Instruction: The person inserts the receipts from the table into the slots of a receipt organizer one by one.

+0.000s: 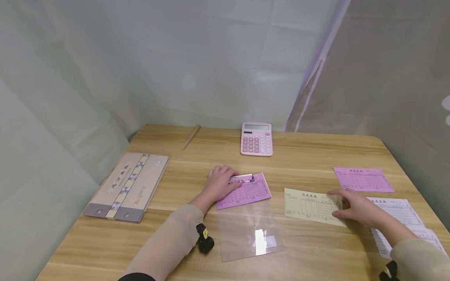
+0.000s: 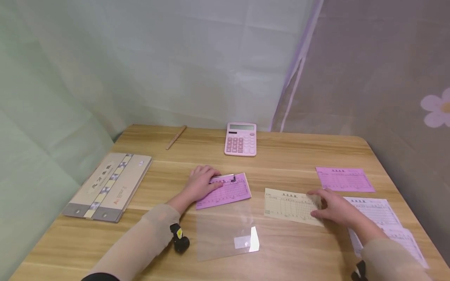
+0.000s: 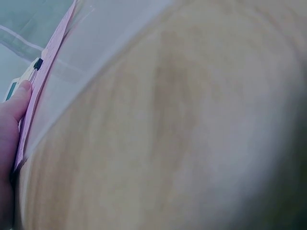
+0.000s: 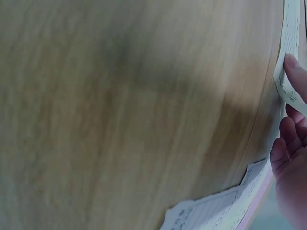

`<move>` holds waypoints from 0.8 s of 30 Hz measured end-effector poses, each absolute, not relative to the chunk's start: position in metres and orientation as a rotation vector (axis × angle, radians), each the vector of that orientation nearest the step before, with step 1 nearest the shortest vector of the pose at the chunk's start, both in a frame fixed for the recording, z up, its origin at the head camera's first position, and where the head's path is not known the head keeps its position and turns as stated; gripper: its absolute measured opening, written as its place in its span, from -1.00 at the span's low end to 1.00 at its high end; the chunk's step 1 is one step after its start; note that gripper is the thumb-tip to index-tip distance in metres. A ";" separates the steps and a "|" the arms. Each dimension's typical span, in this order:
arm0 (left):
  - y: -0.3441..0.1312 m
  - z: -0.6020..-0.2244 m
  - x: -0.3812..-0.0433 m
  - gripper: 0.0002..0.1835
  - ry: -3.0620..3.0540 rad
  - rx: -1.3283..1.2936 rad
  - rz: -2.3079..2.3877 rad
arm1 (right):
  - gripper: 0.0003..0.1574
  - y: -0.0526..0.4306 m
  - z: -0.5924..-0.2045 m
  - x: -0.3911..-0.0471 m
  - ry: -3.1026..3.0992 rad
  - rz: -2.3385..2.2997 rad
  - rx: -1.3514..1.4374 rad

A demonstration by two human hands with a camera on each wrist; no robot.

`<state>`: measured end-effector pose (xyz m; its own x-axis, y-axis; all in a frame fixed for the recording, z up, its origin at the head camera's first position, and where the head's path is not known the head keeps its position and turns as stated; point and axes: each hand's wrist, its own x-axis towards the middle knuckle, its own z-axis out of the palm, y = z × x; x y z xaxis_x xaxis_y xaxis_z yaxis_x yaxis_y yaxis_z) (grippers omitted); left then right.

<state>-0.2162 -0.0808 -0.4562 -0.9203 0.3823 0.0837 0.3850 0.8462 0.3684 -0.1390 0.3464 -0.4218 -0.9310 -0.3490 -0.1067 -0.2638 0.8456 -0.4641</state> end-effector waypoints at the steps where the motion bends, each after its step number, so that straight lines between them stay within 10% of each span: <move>1: -0.081 -0.456 -0.216 -0.51 -3.011 -0.627 -0.606 | -0.22 0.346 -0.422 -0.139 2.841 -0.684 -0.484; 10: -0.081 -0.455 -0.215 -0.51 -3.007 -0.635 -0.600 | -0.59 0.341 -0.424 -0.138 2.855 -0.747 -0.372; 24: -0.081 -0.455 -0.216 -0.51 -3.022 -0.629 -0.588 | -0.49 0.333 -0.419 -0.145 2.944 -0.889 -0.327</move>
<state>-0.2156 -0.0808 -0.4551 -0.9200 0.3849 0.0743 0.3847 0.8499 0.3601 -0.1451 0.3326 -0.4194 -0.9764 -0.2155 0.0141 -0.1873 0.8125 -0.5521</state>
